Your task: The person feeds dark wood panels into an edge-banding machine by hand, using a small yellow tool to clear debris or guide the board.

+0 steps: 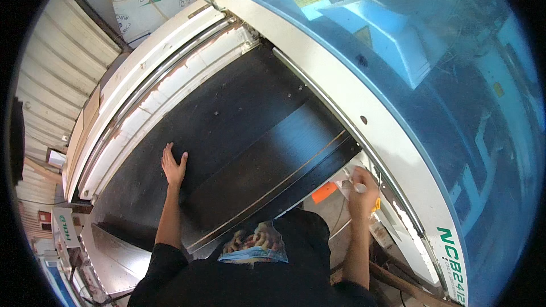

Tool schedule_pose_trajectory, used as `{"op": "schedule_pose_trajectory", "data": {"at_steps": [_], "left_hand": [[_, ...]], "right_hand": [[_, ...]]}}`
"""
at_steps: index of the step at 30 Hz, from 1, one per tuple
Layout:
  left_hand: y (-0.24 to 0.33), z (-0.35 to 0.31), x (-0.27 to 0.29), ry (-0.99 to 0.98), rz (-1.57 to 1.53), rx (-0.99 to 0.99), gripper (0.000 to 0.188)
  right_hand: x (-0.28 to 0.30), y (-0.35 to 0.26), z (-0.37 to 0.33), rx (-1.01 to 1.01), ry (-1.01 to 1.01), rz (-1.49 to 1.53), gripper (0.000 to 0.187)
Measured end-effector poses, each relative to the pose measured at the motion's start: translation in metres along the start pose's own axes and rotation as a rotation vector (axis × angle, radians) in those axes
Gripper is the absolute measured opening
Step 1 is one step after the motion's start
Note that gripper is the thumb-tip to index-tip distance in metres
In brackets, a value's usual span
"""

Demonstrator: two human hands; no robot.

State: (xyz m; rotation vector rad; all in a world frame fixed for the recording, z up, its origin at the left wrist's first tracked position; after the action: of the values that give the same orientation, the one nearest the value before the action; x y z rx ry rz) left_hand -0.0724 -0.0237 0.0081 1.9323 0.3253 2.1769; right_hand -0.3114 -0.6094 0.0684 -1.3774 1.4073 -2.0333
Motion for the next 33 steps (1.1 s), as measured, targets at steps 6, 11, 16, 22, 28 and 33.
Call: {"op": "schedule_pose_trajectory", "data": {"at_steps": [6,11,16,22,28,33], "left_hand": [[-0.019,-0.005,0.009,-0.009,0.035,0.029,0.076],[0.085,-0.003,0.015,-0.209,-0.436,-0.066,0.069],[0.210,-0.032,0.004,-0.430,-0.451,-0.405,0.060],[0.260,-0.059,-0.021,-0.344,-0.362,-0.432,0.049],[0.254,-0.061,-0.018,-0.288,-0.314,-0.419,0.044],[0.247,-0.060,-0.021,-0.236,-0.317,-0.441,0.041]], "right_hand": [[0.041,0.076,-0.056,0.129,0.208,-0.520,0.040],[0.040,0.126,-0.052,-0.179,0.050,-0.405,0.044],[0.033,0.133,-0.043,-0.177,-0.015,0.112,0.048],[0.018,0.049,-0.022,-0.293,-0.373,0.166,0.032],[-0.007,-0.017,-0.051,-0.369,-1.025,-0.022,0.058],[-0.008,-0.001,-0.026,-0.358,-0.547,-0.180,0.055]]}}
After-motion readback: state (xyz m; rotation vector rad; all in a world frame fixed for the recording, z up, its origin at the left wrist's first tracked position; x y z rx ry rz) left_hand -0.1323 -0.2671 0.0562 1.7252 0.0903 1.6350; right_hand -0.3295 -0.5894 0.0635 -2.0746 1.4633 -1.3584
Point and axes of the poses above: each hand's wrist, its own z-axis towards the middle knuckle, its own x-axis out of the back of the hand, y = z × x, the point moved 3 cm from there along z, towards the middle knuckle, and after that the axes turned 10 degrees about -y, right-handed, at the moved point
